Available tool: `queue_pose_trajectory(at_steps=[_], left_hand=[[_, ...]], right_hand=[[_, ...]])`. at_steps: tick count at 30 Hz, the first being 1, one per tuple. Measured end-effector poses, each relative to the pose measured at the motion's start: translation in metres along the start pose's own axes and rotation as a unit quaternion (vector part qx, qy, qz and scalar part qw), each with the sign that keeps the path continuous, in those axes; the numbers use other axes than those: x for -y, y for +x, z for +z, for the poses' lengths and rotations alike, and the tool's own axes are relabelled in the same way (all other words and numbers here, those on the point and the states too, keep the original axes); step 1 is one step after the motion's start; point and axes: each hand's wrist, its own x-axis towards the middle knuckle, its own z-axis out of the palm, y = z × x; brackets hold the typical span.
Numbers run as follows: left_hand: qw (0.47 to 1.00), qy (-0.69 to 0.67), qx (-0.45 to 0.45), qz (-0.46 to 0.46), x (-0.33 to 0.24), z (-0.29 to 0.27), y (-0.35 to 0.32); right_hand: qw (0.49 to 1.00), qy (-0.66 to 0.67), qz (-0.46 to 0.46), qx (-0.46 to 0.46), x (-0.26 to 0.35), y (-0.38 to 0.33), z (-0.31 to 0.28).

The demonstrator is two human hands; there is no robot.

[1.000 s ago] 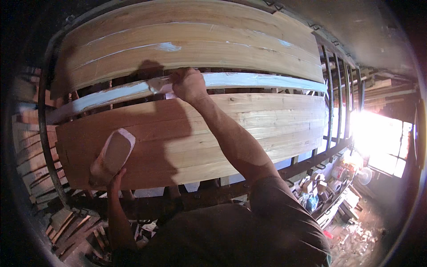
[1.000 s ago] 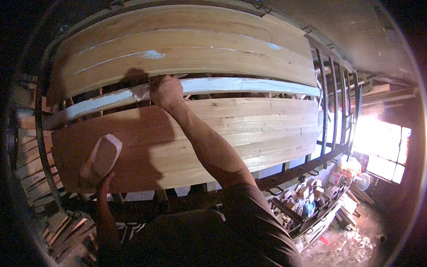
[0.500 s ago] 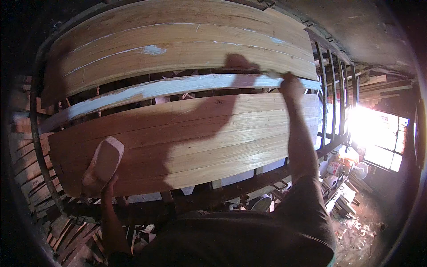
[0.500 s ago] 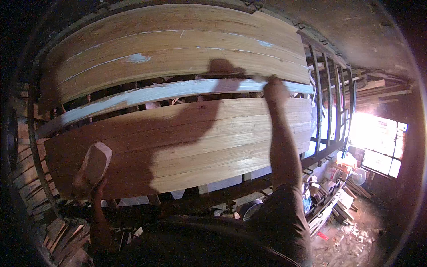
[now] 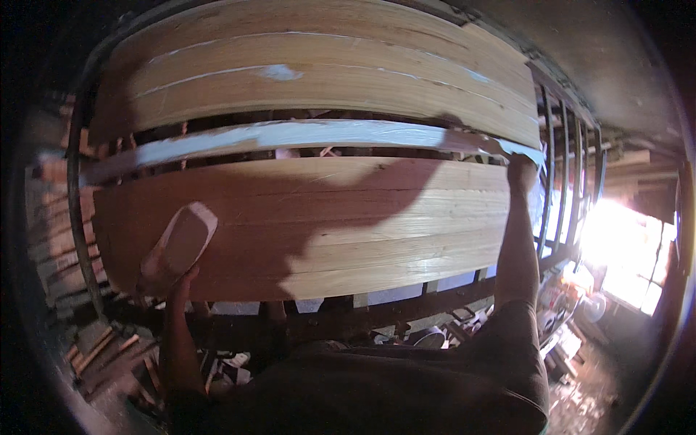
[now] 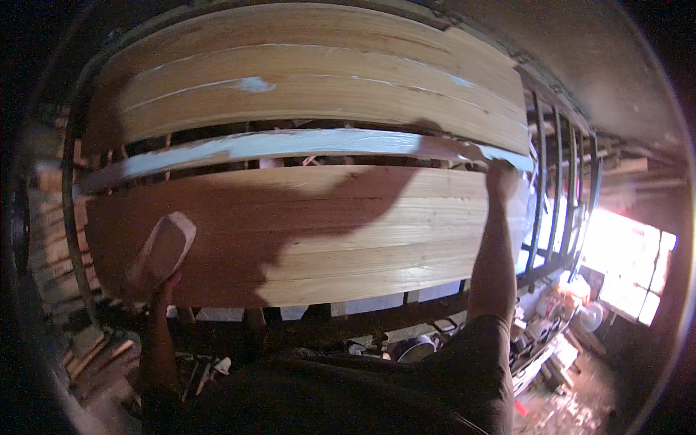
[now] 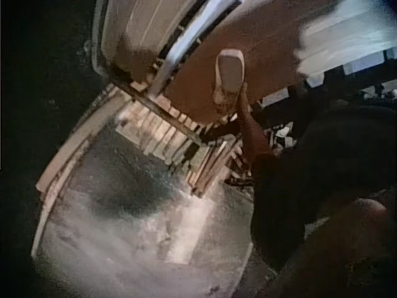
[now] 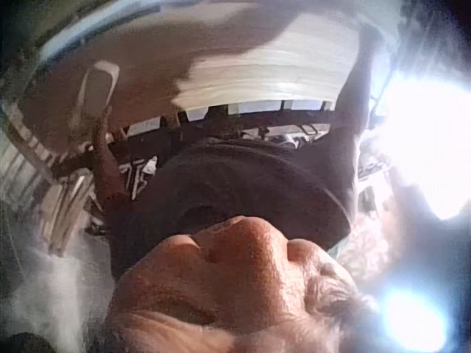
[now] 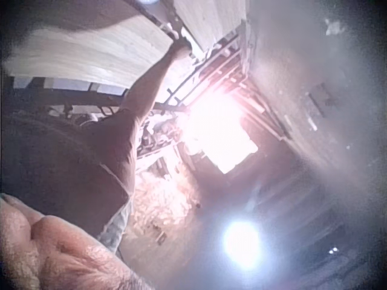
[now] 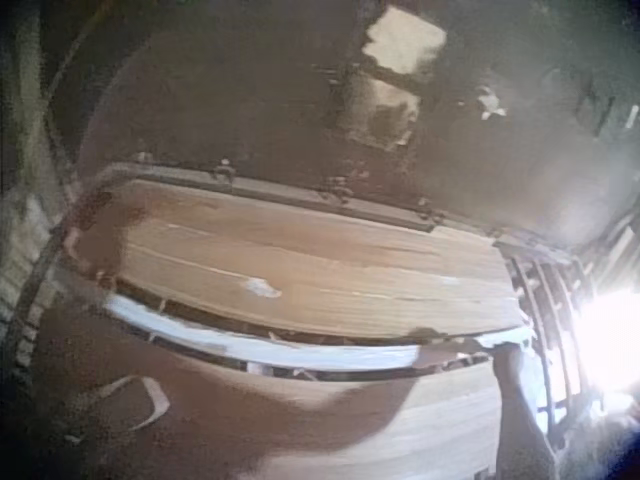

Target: The person uses a brush to apply white liquid to the edges of wooden planks, dips the brush into a white container, and moves the planks on a rack.

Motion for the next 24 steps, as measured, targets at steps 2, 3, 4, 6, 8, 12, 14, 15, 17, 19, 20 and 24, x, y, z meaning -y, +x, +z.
queue_pose_trajectory(at_steps=[2, 3, 4, 6, 8, 12, 14, 15, 17, 19, 20, 24], left_hand=[[1.000, -0.014, -0.006, -0.004, 0.011, -0.006, 0.005], [1.000, -0.016, -0.009, -0.004, 0.015, -0.008, 0.008], [1.000, -0.012, -0.012, -0.001, 0.014, -0.007, 0.011], [0.999, 0.020, -0.031, 0.004, 0.007, -0.004, 0.005], [0.998, 0.025, -0.050, -0.007, -0.006, 0.000, -0.011], [0.991, 0.126, -0.026, 0.033, 0.007, -0.007, 0.013], [0.989, 0.104, -0.026, 0.102, -0.019, 0.004, -0.013], [0.988, 0.118, -0.014, 0.098, -0.019, 0.001, -0.011], [0.987, 0.140, 0.005, 0.083, -0.015, -0.002, -0.004], [0.972, 0.179, -0.037, 0.146, 0.010, -0.002, 0.017], [0.967, 0.188, -0.065, 0.161, 0.024, -0.005, 0.017], [0.930, 0.238, -0.129, 0.251, -0.001, 0.000, 0.004]], right_hand=[[0.995, 0.012, -0.095, -0.012, 0.002, 0.012, 0.023], [0.990, 0.043, -0.136, -0.015, 0.017, 0.016, 0.026], [0.977, 0.154, -0.133, -0.063, 0.043, 0.021, 0.039], [0.946, 0.268, -0.156, -0.100, 0.108, 0.035, 0.041], [0.953, 0.233, -0.194, -0.024, 0.217, 0.045, -0.013], [0.929, 0.242, -0.279, -0.030, 0.431, 0.048, -0.104], [0.904, 0.363, -0.224, 0.034, 0.525, 0.027, -0.192], [0.884, 0.421, -0.202, -0.004, 0.558, 0.017, -0.219], [0.825, 0.548, -0.136, -0.001, 0.592, 0.001, -0.252], [0.824, 0.544, -0.158, -0.033, 0.596, 0.002, -0.222], [0.911, 0.322, -0.247, -0.078, 0.578, -0.004, -0.236], [0.952, 0.247, -0.177, -0.032, 0.410, 0.021, -0.155]])
